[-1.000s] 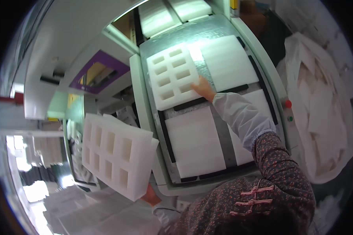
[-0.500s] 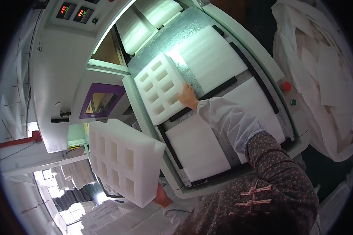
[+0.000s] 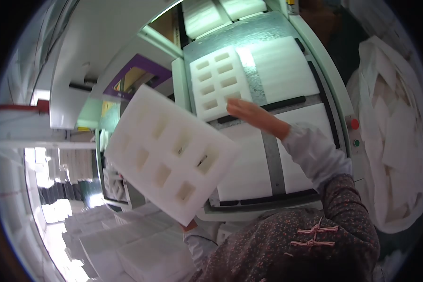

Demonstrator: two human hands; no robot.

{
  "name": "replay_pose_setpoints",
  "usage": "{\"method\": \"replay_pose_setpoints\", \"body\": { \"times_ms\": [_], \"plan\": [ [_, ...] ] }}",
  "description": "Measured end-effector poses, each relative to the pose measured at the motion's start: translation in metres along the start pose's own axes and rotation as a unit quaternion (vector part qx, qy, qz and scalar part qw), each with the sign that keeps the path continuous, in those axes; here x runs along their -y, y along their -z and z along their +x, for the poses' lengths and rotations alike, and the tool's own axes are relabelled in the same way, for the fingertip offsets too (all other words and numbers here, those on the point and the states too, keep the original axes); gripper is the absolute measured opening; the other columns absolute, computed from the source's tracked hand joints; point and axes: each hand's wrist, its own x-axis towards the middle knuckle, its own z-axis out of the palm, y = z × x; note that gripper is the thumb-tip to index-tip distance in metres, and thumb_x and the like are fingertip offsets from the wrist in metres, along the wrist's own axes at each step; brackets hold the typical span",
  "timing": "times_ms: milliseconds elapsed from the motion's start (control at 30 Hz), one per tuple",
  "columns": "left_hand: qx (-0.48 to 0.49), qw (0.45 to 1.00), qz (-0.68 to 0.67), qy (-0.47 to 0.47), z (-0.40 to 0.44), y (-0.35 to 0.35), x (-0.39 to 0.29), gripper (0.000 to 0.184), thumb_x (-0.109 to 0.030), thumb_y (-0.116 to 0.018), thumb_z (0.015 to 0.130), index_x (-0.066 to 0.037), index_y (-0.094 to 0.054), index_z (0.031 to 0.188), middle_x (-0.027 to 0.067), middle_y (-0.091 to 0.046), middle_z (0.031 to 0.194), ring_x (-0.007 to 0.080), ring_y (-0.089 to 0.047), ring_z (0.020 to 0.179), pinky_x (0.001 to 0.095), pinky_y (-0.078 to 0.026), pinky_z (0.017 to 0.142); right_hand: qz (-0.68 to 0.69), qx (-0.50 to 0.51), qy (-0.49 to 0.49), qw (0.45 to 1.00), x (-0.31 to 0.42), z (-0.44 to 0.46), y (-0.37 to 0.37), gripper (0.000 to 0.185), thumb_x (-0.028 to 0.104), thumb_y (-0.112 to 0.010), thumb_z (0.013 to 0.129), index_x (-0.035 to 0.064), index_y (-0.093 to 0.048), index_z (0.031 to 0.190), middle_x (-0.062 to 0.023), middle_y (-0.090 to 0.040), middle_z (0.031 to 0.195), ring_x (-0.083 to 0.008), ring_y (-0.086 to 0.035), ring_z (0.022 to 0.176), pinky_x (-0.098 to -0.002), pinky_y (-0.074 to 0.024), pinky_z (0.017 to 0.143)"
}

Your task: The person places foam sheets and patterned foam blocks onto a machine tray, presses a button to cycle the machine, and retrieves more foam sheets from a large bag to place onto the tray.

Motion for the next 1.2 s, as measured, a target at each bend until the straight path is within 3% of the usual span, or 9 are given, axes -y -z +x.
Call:
{"method": "replay_pose_setpoints", "body": {
  "times_ms": [100, 200, 467, 667, 767, 833, 967, 1133, 1200],
  "plan": [
    [-0.027, 0.999, 0.018, 0.042, -0.032, -0.003, 0.007, 0.039, -0.012, -0.043, 0.091, -0.002, -0.04, 0.129, 0.0151, -0.048, 0.125, 0.0247, -0.051, 0.106, 0.0398, -0.045, 0.087, 0.113, 0.225, -0.016, 0.968, 0.05, -0.063, -0.017, 0.058, 0.032, -0.061, 0.081, -0.0006, -0.043, 0.125, -0.018, -0.054, 0.116, -0.0251, -0.053, 0.101, -0.0333, -0.0431, 0.086],
    [-0.05, 0.99, 0.127, 0.027, -0.049, -0.068, 0.002, 0.038, -0.01, -0.04, 0.091, 0.0, -0.04, 0.128, 0.0167, -0.05, 0.121, 0.0234, -0.053, 0.101, 0.0385, -0.046, 0.084, 0.048, 0.215, -0.078, 0.972, 0.036, -0.102, -0.036, 0.053, 0.026, -0.062, 0.08, -0.0008, -0.045, 0.123, -0.0165, -0.055, 0.113, -0.023, -0.055, 0.095, -0.032, -0.0457, 0.081],
    [-0.052, 0.98, 0.187, -0.041, -0.122, 0.061, 0.043, 0.033, -0.008, -0.041, 0.09, 0.001, -0.047, 0.121, 0.0147, -0.057, 0.109, 0.0222, -0.056, 0.091, 0.0355, -0.048, 0.078, 0.028, 0.214, -0.129, 0.968, 0.037, -0.141, -0.055, 0.048, 0.019, -0.062, 0.08, -0.0034, -0.047, 0.119, -0.0134, -0.058, 0.102, -0.0173, -0.057, 0.082, -0.0241, -0.0475, 0.07],
    [-0.112, 0.976, 0.169, -0.076, -0.158, 0.081, 0.053, 0.031, -0.008, -0.043, 0.089, 0.002, -0.049, 0.118, 0.0145, -0.059, 0.106, 0.0221, -0.057, 0.091, 0.0325, -0.048, 0.076, 0.121, 0.021, -0.155, 0.98, 0.034, -0.133, -0.004, 0.036, 0.014, -0.057, 0.084, -0.0034, -0.049, 0.115, -0.0114, -0.059, 0.096, -0.0129, -0.055, 0.075, -0.0209, -0.0448, 0.064],
    [-0.019, 0.852, 0.498, -0.162, -0.163, 0.095, 0.05, 0.033, -0.013, -0.047, 0.089, 0.003, -0.049, 0.118, 0.0155, -0.059, 0.107, 0.0239, -0.058, 0.092, 0.0316, -0.049, 0.076, 0.1, -0.107, -0.159, 0.976, 0.017, -0.119, 0.058, 0.034, 0.016, -0.056, 0.085, -0.0029, -0.051, 0.112, -0.0117, -0.059, 0.097, -0.0134, -0.055, 0.079, -0.0227, -0.0441, 0.069],
    [-0.049, 0.97, 0.24, -0.011, -0.158, 0.072, 0.036, 0.034, -0.012, -0.049, 0.088, 0.003, -0.049, 0.118, 0.0157, -0.059, 0.108, 0.0241, -0.058, 0.091, 0.0309, -0.048, 0.076, 0.061, -0.148, -0.144, 0.977, 0.009, -0.112, 0.104, 0.033, 0.016, -0.056, 0.085, -0.0028, -0.051, 0.111, -0.0117, -0.059, 0.097, -0.0137, -0.055, 0.08, -0.0227, -0.044, 0.07],
    [-0.067, 0.979, -0.002, 0.191, -0.141, 0.096, 0.029, 0.037, -0.009, -0.052, 0.085, 0.001, -0.047, 0.121, 0.0144, -0.058, 0.11, 0.0226, -0.059, 0.093, 0.029, -0.048, 0.075, -0.013, -0.216, -0.121, 0.969, -0.025, -0.094, 0.196, 0.033, 0.018, -0.056, 0.084, -0.003, -0.052, 0.11, -0.0118, -0.059, 0.097, -0.0144, -0.055, 0.081, -0.0231, -0.044, 0.071],
    [0.002, 0.844, 0.466, 0.266, -0.1, 0.114, -0.072, 0.037, -0.007, -0.049, 0.082, 0.0, -0.049, 0.119, 0.0126, -0.059, 0.105, 0.021, -0.057, 0.088, 0.0296, -0.047, 0.074, -0.091, -0.247, -0.129, 0.956, -0.075, -0.067, 0.251, 0.035, 0.02, -0.057, 0.083, -0.0034, -0.053, 0.109, -0.0117, -0.059, 0.095, -0.0152, -0.055, 0.08, -0.0242, -0.0444, 0.07],
    [-0.029, 0.732, 0.672, 0.111, -0.062, 0.059, -0.114, 0.035, -0.006, -0.048, 0.082, 0.001, -0.052, 0.115, 0.0135, -0.059, 0.108, 0.0233, -0.057, 0.093, 0.0309, -0.045, 0.08, -0.139, -0.243, -0.143, 0.949, -0.088, -0.05, 0.267, 0.036, 0.02, -0.058, 0.081, -0.0034, -0.054, 0.108, -0.0113, -0.06, 0.093, -0.0154, -0.055, 0.078, -0.025, -0.0446, 0.068]
  ]
}}
